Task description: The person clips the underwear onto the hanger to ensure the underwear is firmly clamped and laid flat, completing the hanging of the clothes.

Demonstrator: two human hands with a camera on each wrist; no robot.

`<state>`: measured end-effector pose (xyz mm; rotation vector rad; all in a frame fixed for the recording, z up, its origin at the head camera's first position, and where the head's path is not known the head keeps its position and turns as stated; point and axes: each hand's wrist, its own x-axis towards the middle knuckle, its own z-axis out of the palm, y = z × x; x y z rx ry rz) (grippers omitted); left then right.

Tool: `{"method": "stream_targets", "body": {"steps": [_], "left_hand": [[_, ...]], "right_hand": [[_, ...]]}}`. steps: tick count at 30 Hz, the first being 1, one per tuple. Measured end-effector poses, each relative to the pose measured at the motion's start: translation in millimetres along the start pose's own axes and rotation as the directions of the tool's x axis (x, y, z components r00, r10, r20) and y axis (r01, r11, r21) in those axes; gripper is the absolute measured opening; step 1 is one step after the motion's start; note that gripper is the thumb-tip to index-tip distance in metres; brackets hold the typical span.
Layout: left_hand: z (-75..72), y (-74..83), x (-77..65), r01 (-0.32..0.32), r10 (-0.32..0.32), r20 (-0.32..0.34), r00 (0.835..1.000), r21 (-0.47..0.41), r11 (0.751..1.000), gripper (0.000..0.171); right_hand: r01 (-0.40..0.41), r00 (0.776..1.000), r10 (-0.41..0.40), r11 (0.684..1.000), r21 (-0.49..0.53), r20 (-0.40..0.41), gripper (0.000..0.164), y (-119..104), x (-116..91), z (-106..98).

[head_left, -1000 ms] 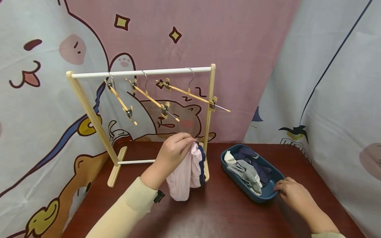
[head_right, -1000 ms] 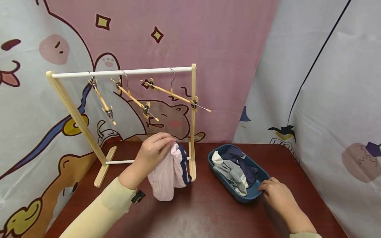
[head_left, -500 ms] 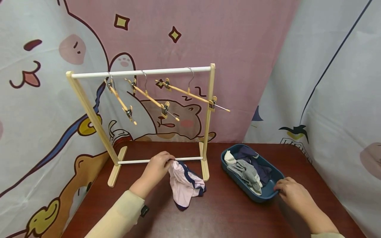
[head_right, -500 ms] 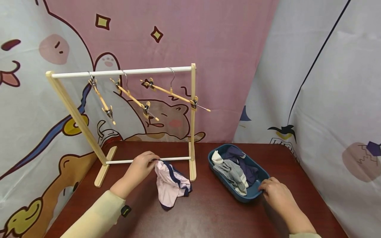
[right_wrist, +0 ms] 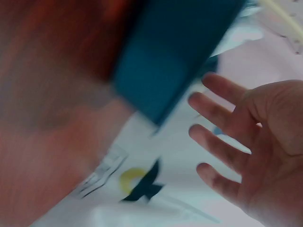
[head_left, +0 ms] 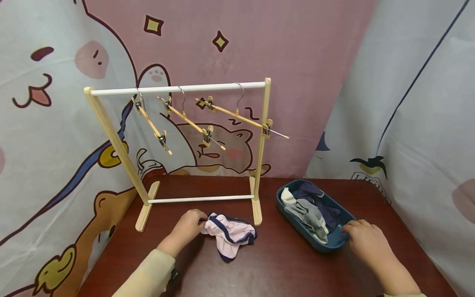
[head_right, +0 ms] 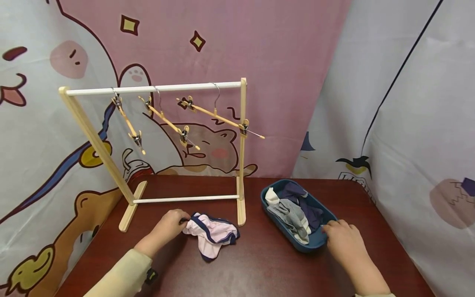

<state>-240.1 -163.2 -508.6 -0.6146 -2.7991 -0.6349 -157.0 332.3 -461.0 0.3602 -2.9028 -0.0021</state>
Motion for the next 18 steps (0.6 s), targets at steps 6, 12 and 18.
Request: {"method": "stream_targets", "body": {"steps": [6, 12, 18], "left_hand": [[6.3, -3.2, -5.8, 0.018, -0.018, 0.024, 1.000, 0.012, 1.000, 0.009], [8.7, -1.6, -8.0, 0.020, -0.020, 0.023, 1.000, 0.004, 1.000, 0.008], [11.1, -2.5, -11.0, 0.014, -0.015, 0.035, 0.999, 0.013, 1.000, 0.006]], "right_hand": [[0.033, 0.991, -0.021, 0.995, 0.089, -0.133, 0.014, -55, 19, -14], [0.180, 0.977, -0.156, 0.970, 0.164, -0.145, 0.013, -113, 30, 16], [0.124, 0.987, -0.144, 0.964, 0.237, 0.068, 0.034, -159, 42, 45]]}}
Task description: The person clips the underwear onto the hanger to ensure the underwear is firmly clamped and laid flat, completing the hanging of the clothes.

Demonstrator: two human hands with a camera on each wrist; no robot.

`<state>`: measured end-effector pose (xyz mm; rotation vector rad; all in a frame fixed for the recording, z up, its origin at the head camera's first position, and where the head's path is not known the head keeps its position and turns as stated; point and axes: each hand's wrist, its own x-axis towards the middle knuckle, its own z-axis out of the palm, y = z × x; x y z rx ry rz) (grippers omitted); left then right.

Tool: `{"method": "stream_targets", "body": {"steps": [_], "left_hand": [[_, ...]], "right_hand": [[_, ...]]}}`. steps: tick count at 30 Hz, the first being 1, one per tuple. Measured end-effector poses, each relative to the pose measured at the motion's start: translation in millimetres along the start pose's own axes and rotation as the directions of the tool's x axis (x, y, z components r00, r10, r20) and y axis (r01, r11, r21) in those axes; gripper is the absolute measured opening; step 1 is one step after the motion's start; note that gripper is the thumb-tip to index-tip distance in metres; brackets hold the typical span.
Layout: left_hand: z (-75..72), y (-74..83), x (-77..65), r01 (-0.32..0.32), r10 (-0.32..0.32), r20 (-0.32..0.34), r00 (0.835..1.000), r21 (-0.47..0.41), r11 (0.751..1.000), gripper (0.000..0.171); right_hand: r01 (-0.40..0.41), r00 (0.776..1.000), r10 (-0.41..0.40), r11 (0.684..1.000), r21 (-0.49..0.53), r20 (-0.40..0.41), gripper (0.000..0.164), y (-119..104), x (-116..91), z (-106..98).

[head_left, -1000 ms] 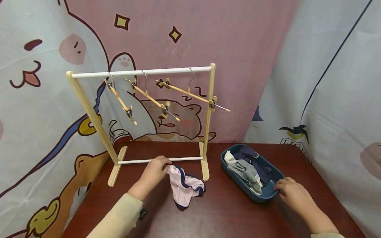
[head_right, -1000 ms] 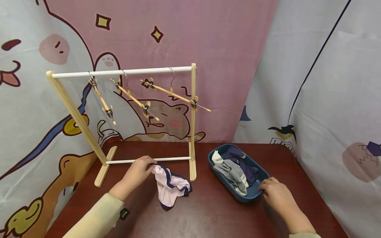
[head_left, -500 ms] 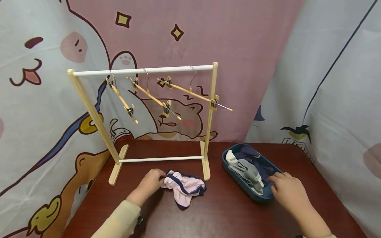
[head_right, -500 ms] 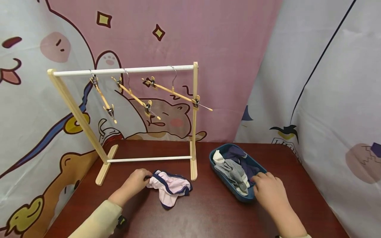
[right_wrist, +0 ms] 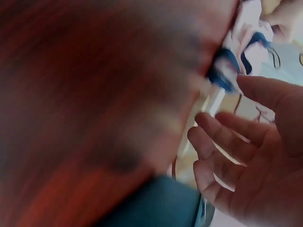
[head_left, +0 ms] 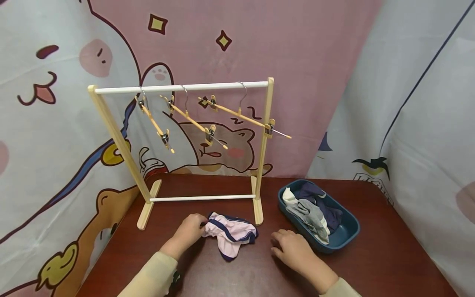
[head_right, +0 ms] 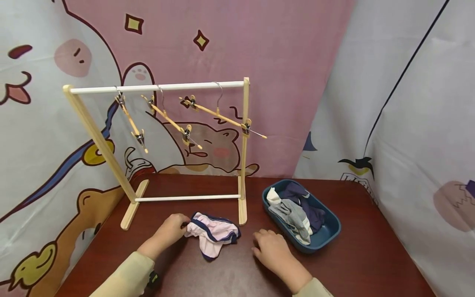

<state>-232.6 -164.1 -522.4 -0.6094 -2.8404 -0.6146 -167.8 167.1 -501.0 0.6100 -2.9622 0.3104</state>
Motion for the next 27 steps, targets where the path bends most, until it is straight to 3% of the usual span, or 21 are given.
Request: {"method": "stream_targets", "body": {"steps": [4, 7, 12, 16, 21, 24, 27], "left_hand": [[0.6, 0.4, -1.3, -0.011, 0.011, 0.004, 1.000, 0.016, 1.000, 0.006], [0.9, 1.6, -1.9, -0.010, 0.011, -0.017, 1.000, 0.025, 1.000, 0.008], [-0.2, 7.8, -0.2, -0.028, 0.029, -0.133, 0.991, 0.009, 1.000, 0.022], [-5.8, 18.4, -0.1, -0.137, 0.124, -0.192, 0.974, -0.053, 0.989, 0.028], [-9.6, 30.8, -3.2, -0.251, 0.240, -0.093, 0.966, -0.133, 0.959, 0.036], [-8.5, 32.3, -4.6, -0.261, 0.259, -0.036, 0.965, -0.096, 0.961, 0.038], [-6.8, 27.9, -5.7, -0.234, 0.230, -0.073, 0.970, -0.048, 0.971, 0.027]], "right_hand": [[-0.090, 0.993, 0.083, 0.992, 0.086, 0.085, 0.054, -17, 17, 14], [-0.125, 0.987, 0.111, 0.984, 0.126, 0.115, 0.060, -26, 30, 22], [-0.123, 0.990, 0.112, 0.983, 0.138, 0.088, 0.046, -36, 44, 31], [-0.108, 0.993, 0.101, 0.985, 0.138, 0.055, 0.027, -41, 50, 33], [-0.101, 0.995, 0.099, 0.982, 0.158, 0.025, 0.014, -43, 52, 34], [-0.109, 0.994, 0.108, 0.975, 0.192, 0.015, 0.013, -41, 53, 31], [-0.131, 0.991, 0.135, 0.968, 0.216, -0.005, 0.011, -35, 52, 25]]}}
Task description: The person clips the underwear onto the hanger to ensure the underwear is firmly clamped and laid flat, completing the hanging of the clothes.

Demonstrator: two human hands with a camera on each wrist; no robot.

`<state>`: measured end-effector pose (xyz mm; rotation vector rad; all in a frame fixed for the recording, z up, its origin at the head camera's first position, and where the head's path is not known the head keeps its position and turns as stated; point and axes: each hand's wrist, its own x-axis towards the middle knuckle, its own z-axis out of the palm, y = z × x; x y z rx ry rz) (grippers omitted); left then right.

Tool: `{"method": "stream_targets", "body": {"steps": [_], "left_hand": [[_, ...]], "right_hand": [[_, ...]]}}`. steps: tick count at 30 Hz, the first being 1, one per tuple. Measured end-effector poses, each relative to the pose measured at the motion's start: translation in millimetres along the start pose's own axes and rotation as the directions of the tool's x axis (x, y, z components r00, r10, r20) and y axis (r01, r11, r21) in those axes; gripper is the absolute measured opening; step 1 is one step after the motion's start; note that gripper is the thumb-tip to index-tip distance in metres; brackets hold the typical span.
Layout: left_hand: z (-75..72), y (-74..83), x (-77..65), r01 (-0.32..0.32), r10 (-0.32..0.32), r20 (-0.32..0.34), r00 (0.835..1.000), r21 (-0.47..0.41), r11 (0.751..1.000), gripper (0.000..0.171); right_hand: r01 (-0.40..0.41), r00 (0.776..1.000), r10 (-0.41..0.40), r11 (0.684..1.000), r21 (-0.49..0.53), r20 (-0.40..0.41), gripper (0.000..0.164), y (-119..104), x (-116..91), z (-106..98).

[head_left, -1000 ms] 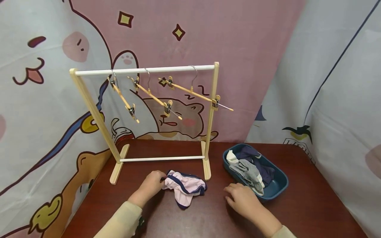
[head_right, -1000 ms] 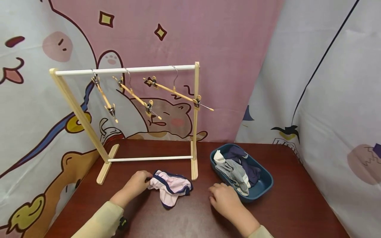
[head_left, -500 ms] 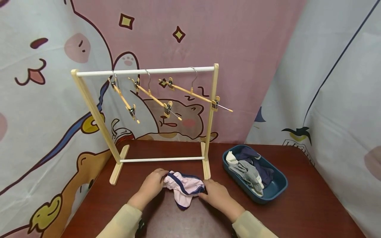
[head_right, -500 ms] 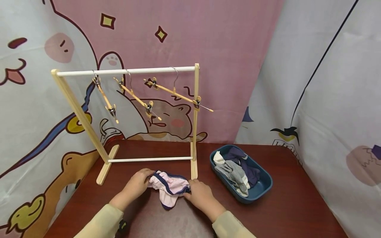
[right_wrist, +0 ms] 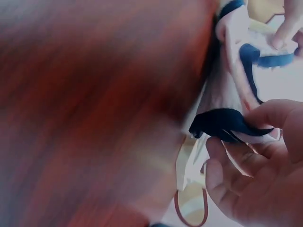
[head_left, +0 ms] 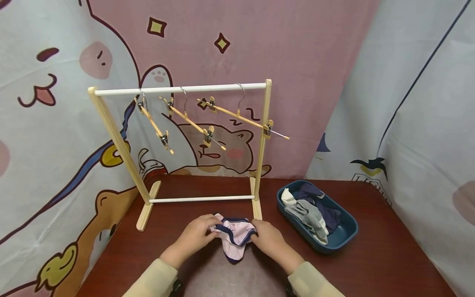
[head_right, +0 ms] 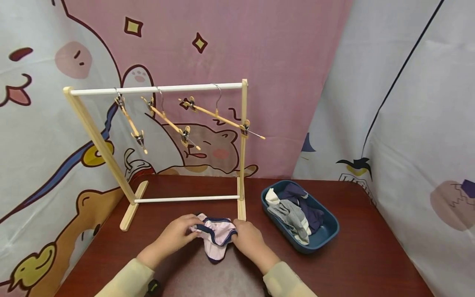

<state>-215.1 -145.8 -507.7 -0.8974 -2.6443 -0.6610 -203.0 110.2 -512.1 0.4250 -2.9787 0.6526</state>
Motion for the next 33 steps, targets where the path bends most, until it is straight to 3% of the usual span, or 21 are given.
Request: {"method": "stream_targets", "body": {"steps": [2, 5, 8, 10, 12, 19, 26, 30, 33], "left_hand": [[-1.3, -3.6, -1.3, 0.050, -0.049, -0.059, 0.997, 0.002, 0.999, 0.021], [-8.9, -5.4, -0.7, 0.138, -0.155, -0.126, 0.980, -0.136, 0.981, 0.017], [-18.4, -4.9, 1.8, 0.193, -0.254, -0.158, 0.954, -0.323, 0.926, 0.018], [-23.0, -4.5, 3.6, 0.192, -0.284, -0.167, 0.944, -0.423, 0.886, 0.021], [-26.3, -4.0, 5.3, 0.182, -0.289, -0.170, 0.942, -0.466, 0.866, 0.023], [-37.8, 1.7, 9.4, 0.133, -0.245, -0.177, 0.953, -0.481, 0.867, 0.023], [-63.5, 17.3, 10.9, 0.111, -0.286, -0.248, 0.926, -0.544, 0.832, 0.015], [-56.6, 4.7, 10.5, 0.136, -0.324, -0.256, 0.911, -0.555, 0.820, 0.016], [-49.2, -6.8, 11.2, 0.164, -0.345, -0.274, 0.897, -0.519, 0.839, 0.021]], "right_hand": [[-0.027, 1.000, 0.027, 1.000, 0.008, -0.016, 0.013, 5, -1, -6], [-0.064, 0.997, 0.065, 0.997, 0.031, -0.051, 0.019, 15, -5, -16], [-0.086, 0.992, 0.093, 0.993, 0.081, -0.085, 0.029, 25, -10, -26], [-0.082, 0.990, 0.094, 0.991, 0.106, -0.108, 0.035, 30, -13, -33], [-0.072, 0.989, 0.087, 0.990, 0.118, -0.123, 0.037, 35, -14, -39], [0.021, 0.988, -0.016, 0.999, 0.031, -0.157, 0.019, 47, -17, -54], [0.039, 0.988, -0.032, 0.998, 0.040, -0.150, 0.006, 57, -20, -66], [0.032, 0.983, -0.018, 0.997, 0.073, -0.181, 0.008, 62, -19, -71], [0.027, 0.973, 0.011, 0.987, 0.159, -0.232, 0.013, 62, -20, -74]]}}
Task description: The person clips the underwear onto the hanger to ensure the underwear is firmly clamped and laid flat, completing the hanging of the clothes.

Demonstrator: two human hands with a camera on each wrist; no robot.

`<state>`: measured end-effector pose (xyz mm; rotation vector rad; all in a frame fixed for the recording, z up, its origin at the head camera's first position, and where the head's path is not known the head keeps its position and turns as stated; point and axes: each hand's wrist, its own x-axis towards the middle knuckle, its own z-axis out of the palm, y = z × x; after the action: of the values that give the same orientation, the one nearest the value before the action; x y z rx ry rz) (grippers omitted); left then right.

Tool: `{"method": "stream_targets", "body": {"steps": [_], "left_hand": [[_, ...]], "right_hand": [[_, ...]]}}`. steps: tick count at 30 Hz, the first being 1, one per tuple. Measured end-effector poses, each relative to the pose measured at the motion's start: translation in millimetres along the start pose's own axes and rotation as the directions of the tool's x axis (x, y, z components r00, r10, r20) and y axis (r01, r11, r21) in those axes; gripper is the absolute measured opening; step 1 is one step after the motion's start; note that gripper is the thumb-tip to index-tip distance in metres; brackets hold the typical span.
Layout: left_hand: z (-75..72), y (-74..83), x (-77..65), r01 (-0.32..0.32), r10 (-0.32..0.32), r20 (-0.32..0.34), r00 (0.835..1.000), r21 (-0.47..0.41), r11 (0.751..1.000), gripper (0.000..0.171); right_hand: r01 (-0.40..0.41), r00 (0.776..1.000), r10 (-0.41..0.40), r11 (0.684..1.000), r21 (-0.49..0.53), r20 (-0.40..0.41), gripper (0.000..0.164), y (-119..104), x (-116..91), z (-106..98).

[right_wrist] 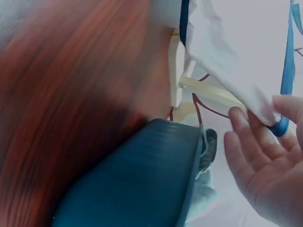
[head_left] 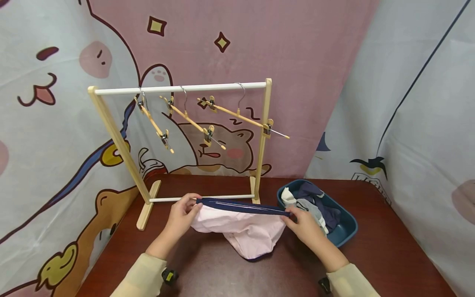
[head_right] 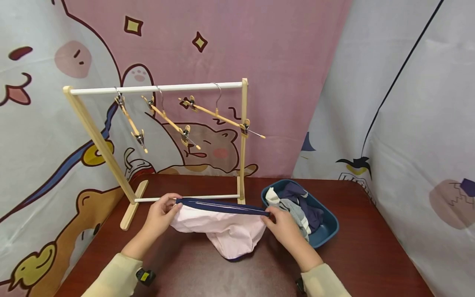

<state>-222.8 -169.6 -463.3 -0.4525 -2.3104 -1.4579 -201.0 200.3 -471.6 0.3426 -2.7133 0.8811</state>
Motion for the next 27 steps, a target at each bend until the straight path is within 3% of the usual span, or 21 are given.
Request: {"method": "stream_targets", "body": {"steps": [4, 8, 13, 16, 18, 22, 24, 27], "left_hand": [[0.9, -5.7, 4.3, -0.005, 0.009, -0.060, 0.998, 0.064, 0.998, 0.028], [3.0, -7.9, 8.3, 0.029, -0.008, -0.122, 0.992, 0.168, 0.985, 0.031], [9.9, -16.7, 9.3, 0.139, -0.083, -0.172, 0.982, 0.344, 0.929, 0.019], [17.6, -23.4, 6.4, 0.199, -0.143, -0.164, 0.976, 0.406, 0.892, 0.018], [24.7, -26.8, 2.6, 0.202, -0.168, -0.117, 0.979, 0.423, 0.883, 0.022], [43.4, -27.3, -10.5, 0.106, -0.160, 0.113, 0.981, 0.376, 0.920, 0.017], [53.5, -24.4, -18.2, 0.038, -0.119, 0.250, 0.961, 0.307, 0.951, 0.011], [67.3, -16.8, -28.4, -0.011, -0.061, 0.411, 0.910, 0.172, 0.985, 0.007]], "right_hand": [[-0.039, 0.998, 0.046, 0.983, 0.177, -0.033, 0.027, -4, 0, -4], [-0.116, 0.993, 0.113, 0.940, 0.321, 0.028, 0.034, -10, 1, -4], [-0.246, 0.968, 0.204, 0.877, 0.413, 0.145, 0.018, -12, 0, 4], [-0.307, 0.950, 0.238, 0.832, 0.462, 0.202, 0.015, -15, -3, 11], [-0.329, 0.942, 0.250, 0.815, 0.477, 0.223, 0.016, -19, -6, 16], [-0.350, 0.933, 0.254, 0.806, 0.477, 0.256, 0.016, -28, -9, 28], [-0.346, 0.933, 0.238, 0.802, 0.487, 0.271, 0.016, -34, -11, 35], [-0.325, 0.933, 0.168, 0.773, 0.545, 0.319, 0.022, -41, -14, 45]]}}
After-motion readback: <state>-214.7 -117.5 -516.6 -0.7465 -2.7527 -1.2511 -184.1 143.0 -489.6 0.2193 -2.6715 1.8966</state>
